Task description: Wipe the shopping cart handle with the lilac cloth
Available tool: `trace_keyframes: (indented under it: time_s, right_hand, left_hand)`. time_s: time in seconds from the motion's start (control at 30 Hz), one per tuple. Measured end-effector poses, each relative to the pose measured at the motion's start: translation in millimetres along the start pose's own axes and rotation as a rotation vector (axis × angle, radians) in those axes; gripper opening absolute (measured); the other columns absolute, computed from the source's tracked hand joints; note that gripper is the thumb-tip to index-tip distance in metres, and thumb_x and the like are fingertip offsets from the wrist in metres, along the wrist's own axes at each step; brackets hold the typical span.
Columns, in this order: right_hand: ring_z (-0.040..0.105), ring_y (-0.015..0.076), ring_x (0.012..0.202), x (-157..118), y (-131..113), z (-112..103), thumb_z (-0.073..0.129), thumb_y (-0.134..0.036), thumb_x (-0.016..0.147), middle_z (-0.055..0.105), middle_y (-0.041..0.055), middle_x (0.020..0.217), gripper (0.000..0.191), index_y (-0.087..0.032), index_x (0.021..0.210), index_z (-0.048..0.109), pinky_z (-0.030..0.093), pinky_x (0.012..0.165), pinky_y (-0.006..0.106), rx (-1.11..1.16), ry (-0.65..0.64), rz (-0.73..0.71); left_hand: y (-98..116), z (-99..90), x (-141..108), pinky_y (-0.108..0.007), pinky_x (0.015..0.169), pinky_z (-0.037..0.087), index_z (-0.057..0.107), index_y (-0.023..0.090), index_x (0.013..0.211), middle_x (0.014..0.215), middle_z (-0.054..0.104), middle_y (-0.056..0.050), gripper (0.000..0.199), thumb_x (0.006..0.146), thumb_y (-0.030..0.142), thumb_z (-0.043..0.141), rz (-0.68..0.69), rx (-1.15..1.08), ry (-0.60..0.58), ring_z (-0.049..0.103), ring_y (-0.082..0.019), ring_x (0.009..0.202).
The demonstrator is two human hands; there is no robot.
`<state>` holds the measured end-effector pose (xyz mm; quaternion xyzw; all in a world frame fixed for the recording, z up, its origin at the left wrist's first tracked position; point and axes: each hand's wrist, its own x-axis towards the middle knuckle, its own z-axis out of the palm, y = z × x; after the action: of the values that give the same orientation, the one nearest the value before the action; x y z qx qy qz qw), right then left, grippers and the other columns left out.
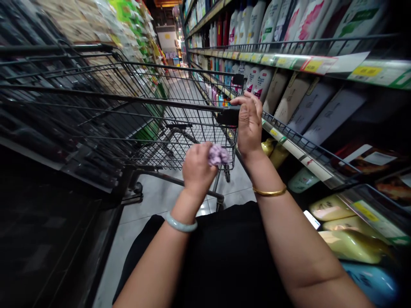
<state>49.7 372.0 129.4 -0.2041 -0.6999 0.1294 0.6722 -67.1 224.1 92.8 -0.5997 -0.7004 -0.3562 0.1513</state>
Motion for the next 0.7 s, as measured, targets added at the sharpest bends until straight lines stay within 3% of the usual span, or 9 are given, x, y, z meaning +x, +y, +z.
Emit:
trace_keyframes:
  time_s: [0.1, 0.17, 0.27, 0.4, 0.47, 0.53, 0.63, 0.7]
  right_hand:
    - [0.045, 0.0235, 0.142, -1.2, 0.7, 0.3, 0.028, -0.061, 0.105, 0.059, 0.0061, 0.131, 0.049, -0.033, 0.114, 0.067, 0.033, 0.126, 0.057, 0.013, 0.006, -0.010]
    - [0.046, 0.0239, 0.141, -2.0, -2.3, 0.8, 0.028, -0.059, 0.106, 0.059, 0.0063, 0.132, 0.048, -0.032, 0.115, 0.067, 0.033, 0.126, 0.058, 0.003, 0.009, -0.011]
    - [0.046, 0.0248, 0.143, -3.2, -19.0, 0.1, 0.028, -0.053, 0.107, 0.055, 0.0077, 0.140, 0.047, -0.030, 0.121, 0.067, 0.034, 0.125, 0.058, -0.095, 0.059, -0.024]
    - [0.053, 0.0266, 0.139, -7.9, -61.5, -1.2, 0.034, -0.040, 0.107, 0.057, 0.0110, 0.140, 0.041, -0.025, 0.123, 0.068, 0.043, 0.117, 0.053, -0.288, 0.136, -0.059]
    - [0.063, 0.0240, 0.125, -12.4, -80.3, 1.7, 0.036, -0.034, 0.106, 0.066, 0.0104, 0.126, 0.038, -0.023, 0.116, 0.071, 0.050, 0.110, 0.045, -0.264, 0.040, -0.071]
    - [0.070, 0.0212, 0.108, -17.4, -91.5, 7.6, 0.038, -0.033, 0.105, 0.074, 0.0082, 0.112, 0.036, -0.021, 0.115, 0.071, 0.054, 0.098, 0.036, -0.234, -0.137, 0.012]
    - [0.074, 0.0215, 0.087, -23.1, -95.9, 17.9, 0.045, -0.035, 0.103, 0.078, 0.0054, 0.098, 0.040, -0.022, 0.137, 0.061, 0.055, 0.082, 0.032, -0.342, -0.397, 0.252]
    - [0.074, 0.0240, 0.082, -24.0, -95.9, 22.7, 0.048, -0.037, 0.102, 0.079, 0.0048, 0.093, 0.051, -0.024, 0.151, 0.048, 0.053, 0.076, 0.032, -0.466, -0.520, 0.328]
  left_hand:
    - [-28.5, -23.7, 19.5, -0.039, 0.089, 0.049, 0.061, 0.025, 0.115, 0.111, 0.065, -0.007, 0.049, 0.070, 0.007, 0.069, -0.128, -0.032, 0.299, 0.058, -0.026, 0.101]
    - [-41.3, -33.6, 28.3, -0.040, 0.094, 0.048, 0.061, 0.025, 0.114, 0.113, 0.066, -0.007, 0.045, 0.072, 0.010, 0.070, -0.221, -0.050, 0.418, 0.058, -0.026, 0.104]
    - [-40.9, -30.8, 29.8, -0.038, 0.092, 0.049, 0.063, 0.026, 0.114, 0.111, 0.066, -0.005, 0.046, 0.071, 0.011, 0.070, -0.292, -0.054, 0.335, 0.060, -0.025, 0.100]
    - [-23.0, -14.2, 21.9, -0.037, 0.092, 0.049, 0.066, 0.023, 0.115, 0.108, 0.067, -0.007, 0.044, 0.072, 0.011, 0.069, -0.242, -0.028, 0.206, 0.061, -0.027, 0.103]
    - [-21.0, -12.5, 20.6, -0.037, 0.092, 0.049, 0.065, 0.023, 0.115, 0.109, 0.067, -0.007, 0.043, 0.074, 0.012, 0.068, -0.214, -0.058, 0.198, 0.062, -0.027, 0.104]
    - [-27.4, -17.5, 22.3, -0.037, 0.092, 0.049, 0.065, 0.023, 0.115, 0.110, 0.068, -0.006, 0.042, 0.074, 0.012, 0.067, -0.218, -0.087, 0.212, 0.062, -0.027, 0.103]
    - [-46.0, -31.6, 27.4, -0.036, 0.093, 0.049, 0.065, 0.023, 0.114, 0.113, 0.068, -0.006, 0.043, 0.073, 0.014, 0.069, -0.299, -0.109, 0.305, 0.062, -0.026, 0.104]
    - [-56.7, -40.0, 30.1, -0.036, 0.095, 0.049, 0.064, 0.023, 0.114, 0.115, 0.069, -0.006, 0.043, 0.072, 0.016, 0.071, -0.355, -0.114, 0.370, 0.062, -0.026, 0.106]
